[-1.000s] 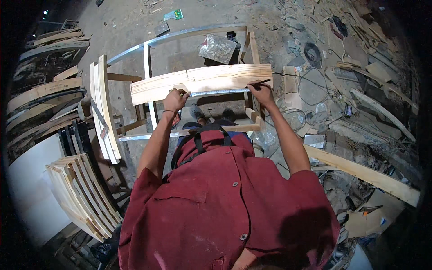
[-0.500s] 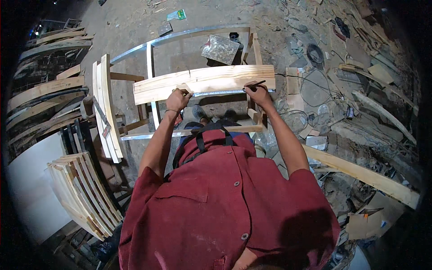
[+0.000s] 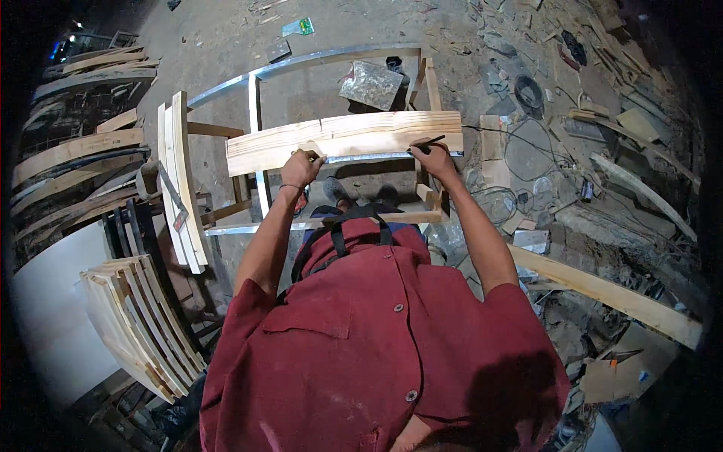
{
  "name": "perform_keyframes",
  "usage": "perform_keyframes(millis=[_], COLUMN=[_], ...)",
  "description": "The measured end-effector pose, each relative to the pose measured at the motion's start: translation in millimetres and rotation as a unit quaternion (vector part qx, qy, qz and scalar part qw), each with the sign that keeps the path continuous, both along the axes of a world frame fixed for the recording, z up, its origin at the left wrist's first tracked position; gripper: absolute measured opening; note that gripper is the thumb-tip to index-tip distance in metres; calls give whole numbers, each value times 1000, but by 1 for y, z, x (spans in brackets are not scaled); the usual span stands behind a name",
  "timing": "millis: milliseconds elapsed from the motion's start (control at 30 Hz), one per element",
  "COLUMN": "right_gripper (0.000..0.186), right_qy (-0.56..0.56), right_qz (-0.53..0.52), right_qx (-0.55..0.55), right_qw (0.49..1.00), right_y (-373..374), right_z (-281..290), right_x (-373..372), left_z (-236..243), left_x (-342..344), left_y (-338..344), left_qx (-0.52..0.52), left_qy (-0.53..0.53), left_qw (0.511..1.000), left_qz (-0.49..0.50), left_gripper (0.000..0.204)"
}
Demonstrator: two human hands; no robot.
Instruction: Measuring wood planks with a tape measure and marking cut lines with a pencil.
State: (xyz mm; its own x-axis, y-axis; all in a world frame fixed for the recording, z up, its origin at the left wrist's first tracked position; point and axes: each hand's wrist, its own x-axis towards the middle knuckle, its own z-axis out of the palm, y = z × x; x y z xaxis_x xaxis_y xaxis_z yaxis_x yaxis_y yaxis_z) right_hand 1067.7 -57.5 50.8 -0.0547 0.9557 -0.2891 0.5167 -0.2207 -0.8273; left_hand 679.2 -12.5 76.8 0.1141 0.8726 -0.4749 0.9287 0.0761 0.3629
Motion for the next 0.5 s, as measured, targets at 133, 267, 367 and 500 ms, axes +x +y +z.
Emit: perform_keyframes(millis=[133, 267, 367, 500], right_gripper=[35, 32, 32, 33], right_qy=[-26, -15, -17, 40], right_qz=[0, -2, 2, -72], right_qx=[-11, -10, 7, -59], right_qw=[1000, 1000, 1000, 995], right_y=[0, 1, 2, 1], right_z=[-12, -18, -18, -26], right_x=[5, 4, 0, -2], left_z=[4, 0, -4, -6], left_x=[4, 1, -5, -8], left_y=[1, 0, 1, 2], left_qx=[12, 17, 9, 30], left_qy=[-2, 0, -18, -25], left_qw=[1000, 1000, 1000, 999], left_qz=[3, 9, 7, -8], left_gripper=[40, 39, 39, 38])
